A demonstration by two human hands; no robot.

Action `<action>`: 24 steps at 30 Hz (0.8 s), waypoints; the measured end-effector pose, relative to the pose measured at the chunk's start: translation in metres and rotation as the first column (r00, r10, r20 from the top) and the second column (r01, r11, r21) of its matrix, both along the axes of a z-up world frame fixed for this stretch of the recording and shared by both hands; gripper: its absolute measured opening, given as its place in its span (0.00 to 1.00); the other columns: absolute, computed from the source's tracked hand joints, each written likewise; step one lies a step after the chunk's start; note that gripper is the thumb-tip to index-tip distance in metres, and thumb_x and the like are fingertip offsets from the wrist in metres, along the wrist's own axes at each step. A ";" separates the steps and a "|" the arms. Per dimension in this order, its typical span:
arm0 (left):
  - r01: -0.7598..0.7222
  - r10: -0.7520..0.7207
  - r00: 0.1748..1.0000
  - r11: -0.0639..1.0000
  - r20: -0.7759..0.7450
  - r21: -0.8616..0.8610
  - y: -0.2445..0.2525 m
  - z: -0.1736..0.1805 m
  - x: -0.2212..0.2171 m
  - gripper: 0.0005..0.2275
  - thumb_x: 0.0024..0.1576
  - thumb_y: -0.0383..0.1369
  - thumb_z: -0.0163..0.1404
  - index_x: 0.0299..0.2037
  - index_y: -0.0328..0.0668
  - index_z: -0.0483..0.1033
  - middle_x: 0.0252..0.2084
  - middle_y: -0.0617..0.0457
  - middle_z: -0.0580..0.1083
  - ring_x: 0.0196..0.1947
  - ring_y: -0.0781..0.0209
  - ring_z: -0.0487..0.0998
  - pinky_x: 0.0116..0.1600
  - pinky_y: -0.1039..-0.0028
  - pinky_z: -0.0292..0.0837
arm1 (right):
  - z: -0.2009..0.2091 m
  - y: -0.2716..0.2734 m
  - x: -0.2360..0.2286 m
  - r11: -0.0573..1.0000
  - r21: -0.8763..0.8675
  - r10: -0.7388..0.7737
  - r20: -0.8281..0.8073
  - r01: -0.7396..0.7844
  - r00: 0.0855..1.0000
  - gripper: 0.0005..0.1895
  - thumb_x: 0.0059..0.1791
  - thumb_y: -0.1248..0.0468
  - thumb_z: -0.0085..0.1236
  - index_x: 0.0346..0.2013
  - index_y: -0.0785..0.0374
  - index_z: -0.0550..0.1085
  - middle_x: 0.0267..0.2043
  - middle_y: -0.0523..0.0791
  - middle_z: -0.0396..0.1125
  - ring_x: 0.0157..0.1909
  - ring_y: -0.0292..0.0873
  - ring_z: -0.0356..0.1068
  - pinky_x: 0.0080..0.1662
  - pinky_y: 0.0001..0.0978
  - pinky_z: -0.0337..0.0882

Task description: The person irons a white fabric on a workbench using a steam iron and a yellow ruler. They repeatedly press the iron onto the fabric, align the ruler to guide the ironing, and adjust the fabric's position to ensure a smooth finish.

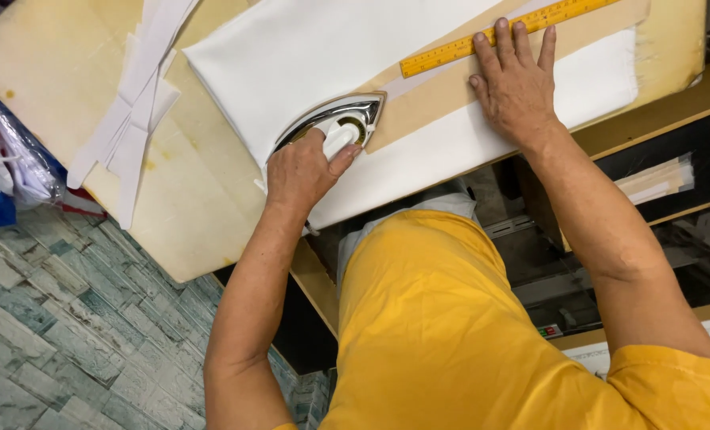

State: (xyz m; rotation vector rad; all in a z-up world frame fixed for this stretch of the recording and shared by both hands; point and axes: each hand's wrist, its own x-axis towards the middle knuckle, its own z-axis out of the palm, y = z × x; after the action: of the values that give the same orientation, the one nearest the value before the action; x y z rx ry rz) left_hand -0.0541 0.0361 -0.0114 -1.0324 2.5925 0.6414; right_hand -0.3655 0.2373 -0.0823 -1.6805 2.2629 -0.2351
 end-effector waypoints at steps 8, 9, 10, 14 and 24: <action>0.097 -0.122 0.986 0.974 -0.114 -0.203 0.003 -0.016 -0.025 0.31 0.58 0.69 0.45 0.24 0.47 0.65 0.12 0.56 0.62 0.10 0.47 0.66 0.12 0.58 0.47 | -0.004 0.001 -0.014 0.988 0.135 -0.081 0.059 0.072 0.995 0.35 0.64 0.47 0.28 0.80 0.66 0.52 0.81 0.65 0.43 0.79 0.72 0.40 0.70 0.74 0.23; 0.019 -0.024 0.998 0.995 -0.053 -0.103 0.002 -0.012 -0.030 0.32 0.58 0.69 0.43 0.27 0.45 0.68 0.16 0.53 0.67 0.15 0.44 0.70 0.17 0.54 0.56 | -0.002 0.001 -0.016 0.986 0.141 -0.101 0.047 0.094 0.994 0.35 0.64 0.48 0.29 0.80 0.66 0.53 0.81 0.66 0.44 0.79 0.72 0.40 0.69 0.74 0.23; -0.068 0.068 0.998 0.998 0.016 -0.009 0.000 -0.008 -0.035 0.32 0.57 0.70 0.41 0.30 0.44 0.70 0.19 0.50 0.73 0.20 0.41 0.74 0.21 0.50 0.65 | -0.001 0.000 -0.019 0.983 0.144 -0.120 0.032 0.114 0.992 0.34 0.64 0.48 0.30 0.80 0.66 0.53 0.81 0.66 0.44 0.79 0.73 0.41 0.69 0.74 0.23; 0.166 -0.177 0.983 0.970 -0.046 -0.179 0.002 -0.026 -0.037 0.30 0.59 0.68 0.43 0.28 0.46 0.69 0.18 0.54 0.70 0.17 0.37 0.74 0.11 0.44 0.55 | 0.009 0.001 -0.020 0.980 0.173 -0.111 0.078 0.096 0.991 0.36 0.63 0.45 0.24 0.80 0.65 0.49 0.81 0.65 0.40 0.80 0.72 0.38 0.70 0.73 0.22; 0.028 -0.030 0.998 0.999 -0.047 -0.044 -0.002 -0.007 -0.007 0.32 0.59 0.68 0.42 0.30 0.42 0.71 0.19 0.50 0.73 0.21 0.39 0.75 0.18 0.45 0.63 | 0.016 -0.011 0.003 0.964 0.260 -0.081 0.101 0.052 0.992 0.39 0.59 0.38 0.15 0.80 0.55 0.42 0.82 0.57 0.32 0.82 0.64 0.31 0.71 0.70 0.21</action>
State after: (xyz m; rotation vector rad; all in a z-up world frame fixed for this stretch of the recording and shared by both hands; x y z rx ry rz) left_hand -0.0608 0.0338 -0.0182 -1.0017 2.6685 0.6122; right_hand -0.3623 0.2264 -0.0661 -1.4259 2.1641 -0.0450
